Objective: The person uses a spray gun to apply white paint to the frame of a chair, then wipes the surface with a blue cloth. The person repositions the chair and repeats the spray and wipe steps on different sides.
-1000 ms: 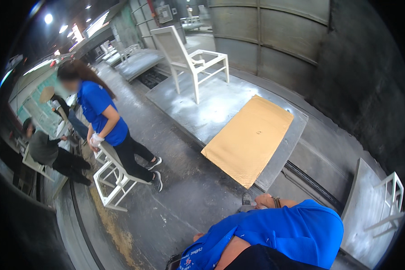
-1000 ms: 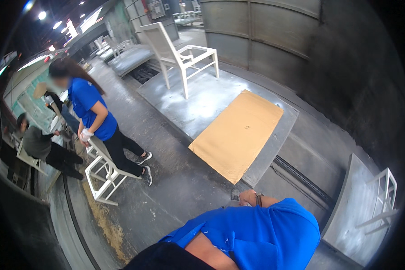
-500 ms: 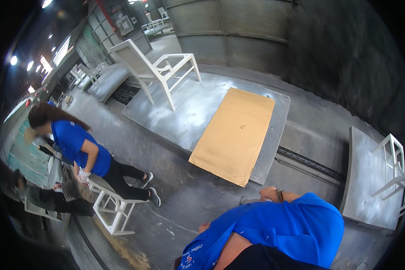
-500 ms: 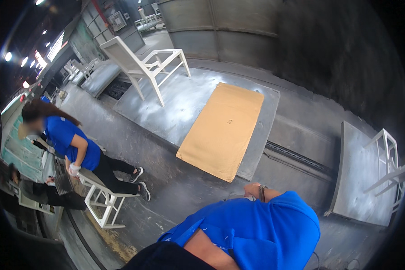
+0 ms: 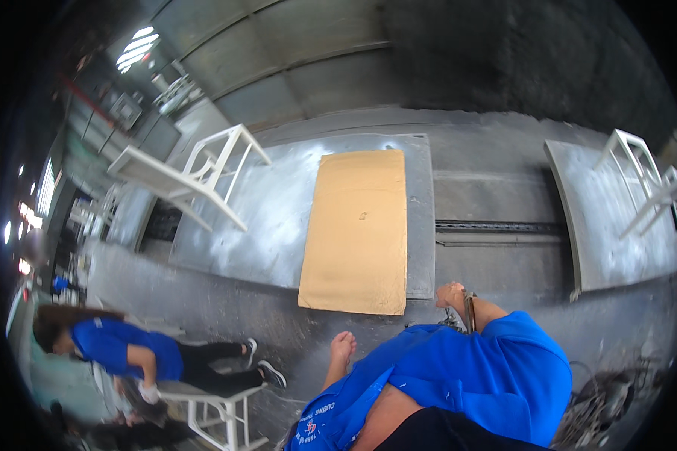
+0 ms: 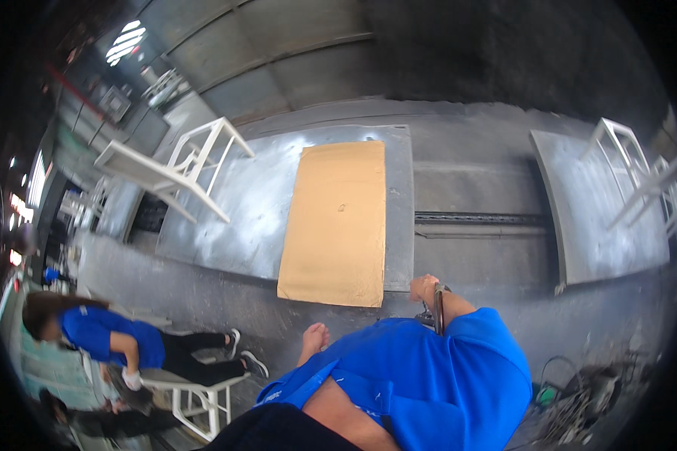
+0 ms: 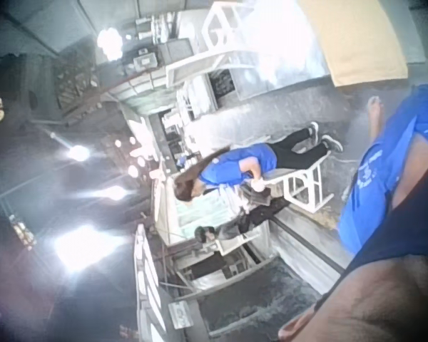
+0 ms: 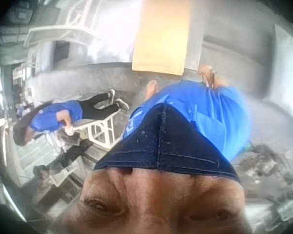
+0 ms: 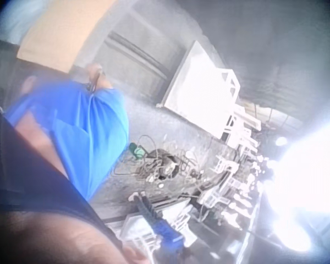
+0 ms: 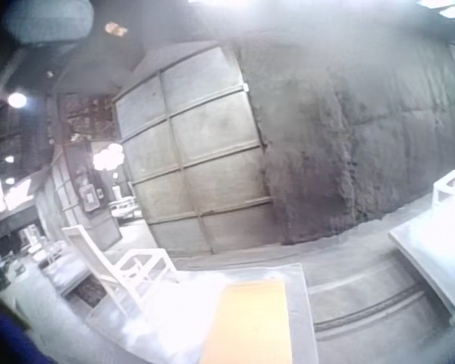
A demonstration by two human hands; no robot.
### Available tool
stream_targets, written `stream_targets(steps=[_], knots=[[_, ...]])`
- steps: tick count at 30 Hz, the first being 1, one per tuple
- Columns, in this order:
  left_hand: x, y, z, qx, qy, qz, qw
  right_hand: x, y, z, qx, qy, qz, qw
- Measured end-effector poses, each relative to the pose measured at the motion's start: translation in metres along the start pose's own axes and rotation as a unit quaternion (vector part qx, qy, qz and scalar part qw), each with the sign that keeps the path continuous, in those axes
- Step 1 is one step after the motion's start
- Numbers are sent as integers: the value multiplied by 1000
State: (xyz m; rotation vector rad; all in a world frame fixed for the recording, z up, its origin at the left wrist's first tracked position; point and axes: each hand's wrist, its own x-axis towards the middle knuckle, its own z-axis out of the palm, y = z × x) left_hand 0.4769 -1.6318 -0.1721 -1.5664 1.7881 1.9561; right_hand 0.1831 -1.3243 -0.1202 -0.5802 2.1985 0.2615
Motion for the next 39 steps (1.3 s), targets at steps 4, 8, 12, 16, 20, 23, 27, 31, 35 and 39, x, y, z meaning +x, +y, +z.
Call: stream_targets(steps=[4, 8, 12, 16, 20, 23, 27, 31, 35, 39], knots=[[28, 51, 18, 50, -37, 9, 998, -16, 5, 9, 31, 23, 39, 998], [55, 32, 15, 158, -94, 24, 983, -20, -1, 30, 66, 16, 78, 995], [87, -7, -19, 340, -184, 82, 919, -26, -10, 57, 147, -7, 134, 980], [121, 18, -43, 485, -306, 289, 766, -39, -2, 69, 203, -21, 204, 957], [106, 110, -13, 449, -318, 205, 810, -35, 6, 44, 283, -105, 300, 905], [56, 200, 22, 361, -446, 255, 779, -28, -6, -7, 277, -122, 332, 894], [-41, 276, 43, 270, -701, 253, 610, -44, -45, -98, 285, -37, 316, 904], [-107, 300, 32, 339, -797, 210, 453, -82, -80, -185, 361, 71, 292, 883], [-123, 317, 26, 193, -824, 95, 524, -95, -81, -238, 319, 147, 333, 875], [-110, 357, 32, 203, -805, 119, 545, -54, -95, -241, 137, 305, 208, 919]])
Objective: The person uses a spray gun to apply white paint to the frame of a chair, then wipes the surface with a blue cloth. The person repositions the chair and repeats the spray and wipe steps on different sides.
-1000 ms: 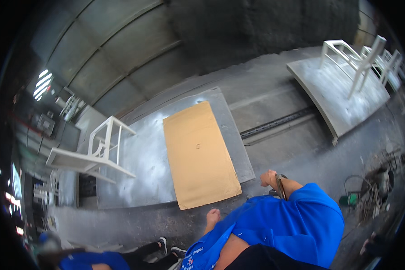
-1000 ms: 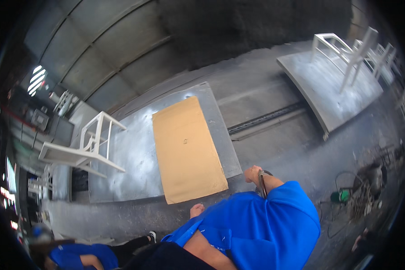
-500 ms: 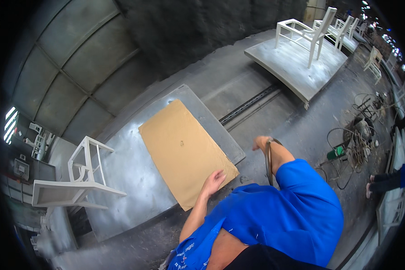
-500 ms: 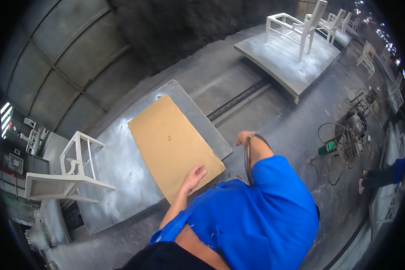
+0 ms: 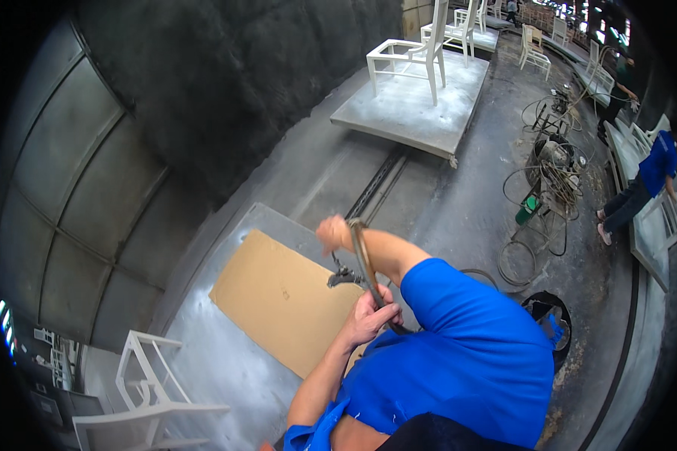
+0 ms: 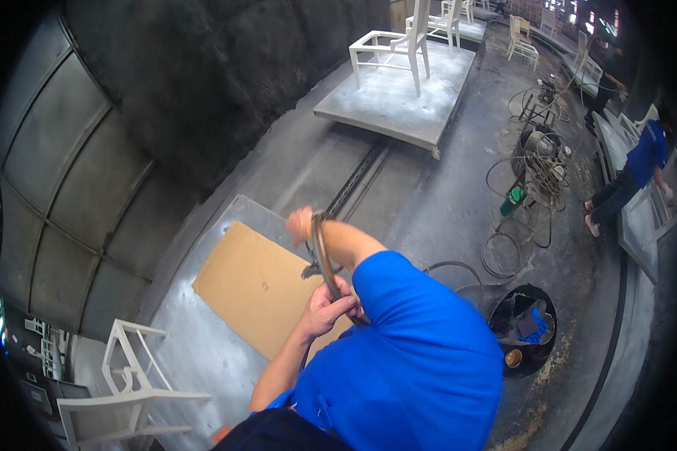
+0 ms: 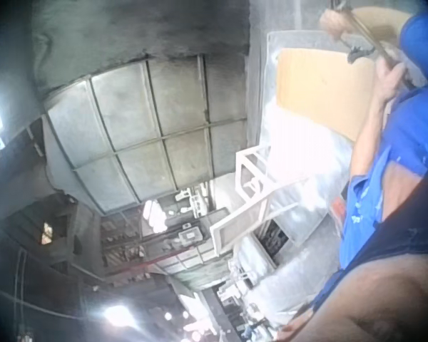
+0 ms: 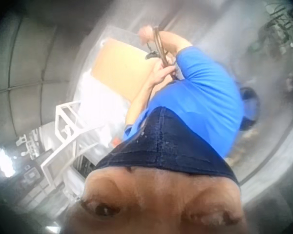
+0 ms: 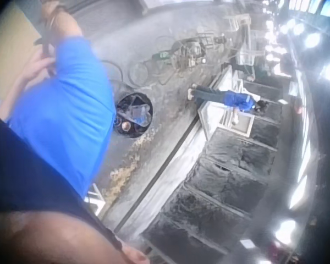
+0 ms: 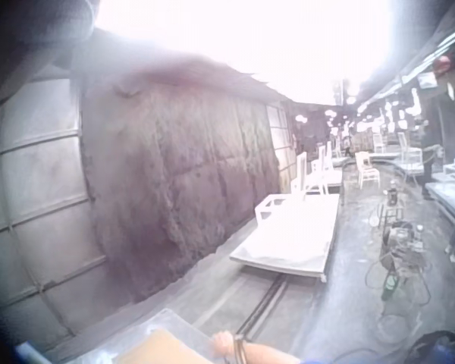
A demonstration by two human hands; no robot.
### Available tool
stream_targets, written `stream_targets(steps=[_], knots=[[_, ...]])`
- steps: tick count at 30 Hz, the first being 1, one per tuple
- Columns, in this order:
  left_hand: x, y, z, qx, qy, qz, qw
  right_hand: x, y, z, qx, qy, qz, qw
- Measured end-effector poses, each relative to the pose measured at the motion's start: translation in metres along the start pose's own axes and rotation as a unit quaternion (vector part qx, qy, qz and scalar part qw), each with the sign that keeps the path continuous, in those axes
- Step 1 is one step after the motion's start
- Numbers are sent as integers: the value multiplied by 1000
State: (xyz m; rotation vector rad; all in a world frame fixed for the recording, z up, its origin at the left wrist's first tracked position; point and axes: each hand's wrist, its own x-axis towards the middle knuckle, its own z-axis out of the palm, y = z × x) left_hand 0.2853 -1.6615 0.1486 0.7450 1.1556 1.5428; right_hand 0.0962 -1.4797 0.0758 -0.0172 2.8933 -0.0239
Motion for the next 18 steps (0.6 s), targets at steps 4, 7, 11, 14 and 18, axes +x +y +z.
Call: stream_targets(steps=[4, 7, 11, 14, 18], knots=[[-12, 23, -30, -23, 38, 25, 999, -1, -54, 93, -45, -8, -239, 970], [-16, 27, -42, -32, 41, 12, 999, -2, -58, 155, 37, -141, -169, 975], [-25, 31, -48, 0, -1, -19, 1000, -11, -44, 210, 62, -238, 10, 969], [-36, 39, -50, 72, -49, -34, 996, -23, -45, 240, 60, -269, 113, 955], [-57, 36, -53, 204, -129, 46, 969, -30, -65, 263, -25, -269, 200, 942]])
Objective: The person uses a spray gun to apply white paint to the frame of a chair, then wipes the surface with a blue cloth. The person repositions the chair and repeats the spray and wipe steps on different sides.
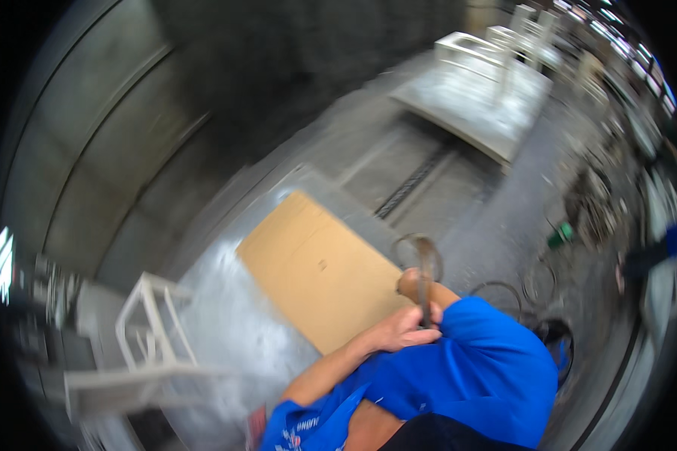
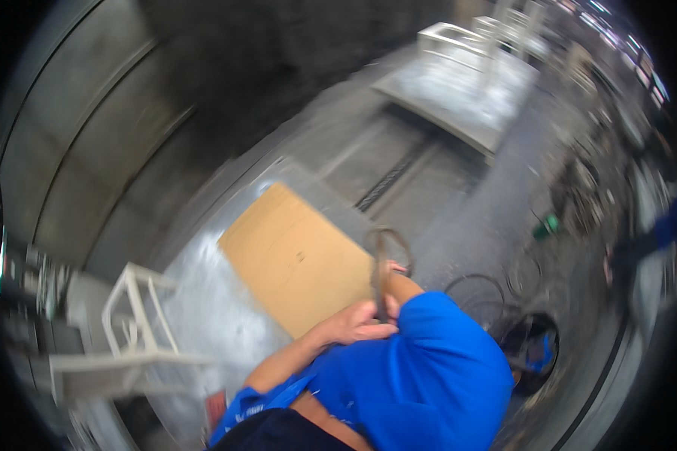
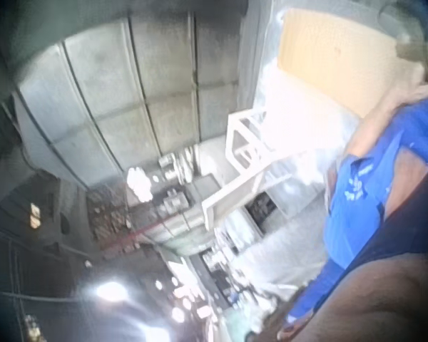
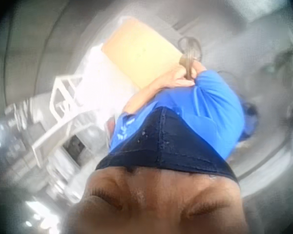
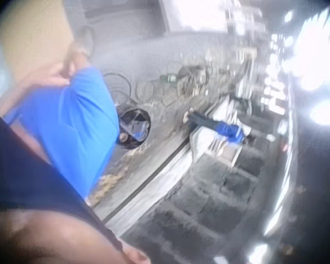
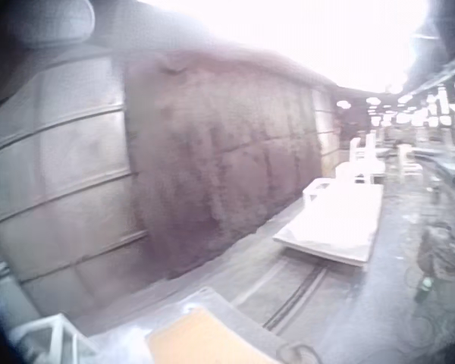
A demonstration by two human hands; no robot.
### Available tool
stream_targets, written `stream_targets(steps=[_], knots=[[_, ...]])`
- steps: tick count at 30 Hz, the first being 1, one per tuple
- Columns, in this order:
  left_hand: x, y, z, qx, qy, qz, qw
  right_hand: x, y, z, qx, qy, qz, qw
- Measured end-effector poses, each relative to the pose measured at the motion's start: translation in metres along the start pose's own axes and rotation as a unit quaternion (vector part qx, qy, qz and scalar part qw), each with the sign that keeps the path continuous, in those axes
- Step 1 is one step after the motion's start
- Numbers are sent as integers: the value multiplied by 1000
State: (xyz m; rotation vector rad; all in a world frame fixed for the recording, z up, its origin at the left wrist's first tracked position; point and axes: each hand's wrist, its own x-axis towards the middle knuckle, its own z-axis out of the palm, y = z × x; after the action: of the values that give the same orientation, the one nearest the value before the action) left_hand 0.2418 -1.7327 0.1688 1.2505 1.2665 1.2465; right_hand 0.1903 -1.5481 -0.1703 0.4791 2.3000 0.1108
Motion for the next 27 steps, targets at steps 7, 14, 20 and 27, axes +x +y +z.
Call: stream_targets(steps=[7, 14, 20, 27], knots=[[-72, 9, 1, 140, -87, 57, 985, -28, 8, -10, -28, 5, -18, 999], [-207, -7, -39, 262, 95, -70, 958, -83, -63, -65, 295, 17, -90, 951], [-491, 83, -141, 413, 841, -75, 340, -201, -139, -129, 380, 124, -280, 873], [-670, 203, -157, 414, 891, -184, 13, -299, -217, -189, 404, 124, -458, 782]])
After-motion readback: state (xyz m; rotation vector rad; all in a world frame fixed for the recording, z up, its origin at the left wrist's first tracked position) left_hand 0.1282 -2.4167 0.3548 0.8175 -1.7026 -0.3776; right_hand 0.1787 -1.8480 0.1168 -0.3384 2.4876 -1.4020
